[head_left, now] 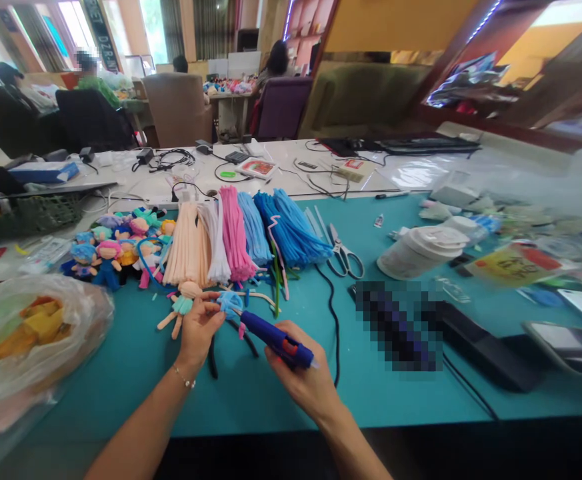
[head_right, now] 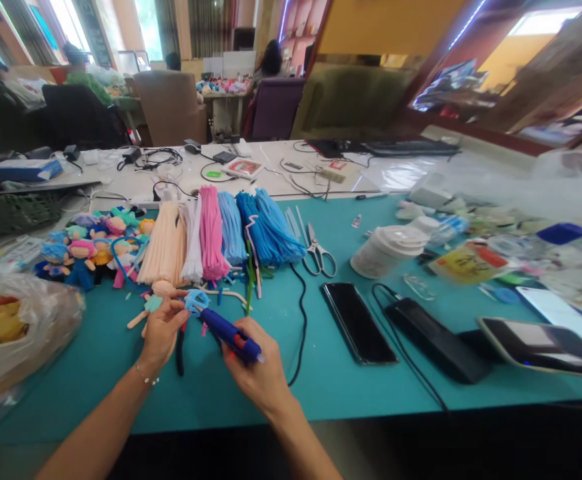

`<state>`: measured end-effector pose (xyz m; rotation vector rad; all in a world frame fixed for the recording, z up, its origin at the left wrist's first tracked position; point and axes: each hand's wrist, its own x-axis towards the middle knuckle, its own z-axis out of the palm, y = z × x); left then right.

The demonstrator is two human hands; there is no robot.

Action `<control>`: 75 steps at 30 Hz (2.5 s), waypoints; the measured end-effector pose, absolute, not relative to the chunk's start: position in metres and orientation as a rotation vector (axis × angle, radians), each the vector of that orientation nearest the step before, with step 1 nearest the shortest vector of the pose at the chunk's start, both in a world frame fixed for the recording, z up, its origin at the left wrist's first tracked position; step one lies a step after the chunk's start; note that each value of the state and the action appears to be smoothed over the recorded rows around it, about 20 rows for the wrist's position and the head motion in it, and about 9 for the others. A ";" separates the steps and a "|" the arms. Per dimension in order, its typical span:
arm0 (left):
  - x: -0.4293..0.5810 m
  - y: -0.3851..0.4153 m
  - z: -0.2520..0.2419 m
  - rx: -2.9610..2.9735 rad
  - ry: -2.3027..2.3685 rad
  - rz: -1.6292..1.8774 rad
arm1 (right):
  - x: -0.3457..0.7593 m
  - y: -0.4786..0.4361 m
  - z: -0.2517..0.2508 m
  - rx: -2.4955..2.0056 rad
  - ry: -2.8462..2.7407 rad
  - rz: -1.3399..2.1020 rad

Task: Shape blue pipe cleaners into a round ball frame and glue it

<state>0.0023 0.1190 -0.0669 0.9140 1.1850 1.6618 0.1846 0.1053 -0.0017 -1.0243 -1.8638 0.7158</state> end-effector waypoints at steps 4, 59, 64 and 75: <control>0.003 0.119 -0.066 0.911 1.183 1.656 | 0.184 0.106 -0.006 -1.052 -1.877 0.744; 0.003 0.119 -0.064 0.878 1.161 1.667 | 0.182 0.103 -0.014 -1.159 -1.834 0.854; 0.003 0.119 -0.064 0.882 1.168 1.663 | 0.182 0.102 -0.012 -1.166 -1.852 0.854; 0.003 0.119 -0.065 0.901 1.164 1.669 | 0.182 0.103 -0.014 -1.173 -1.838 0.849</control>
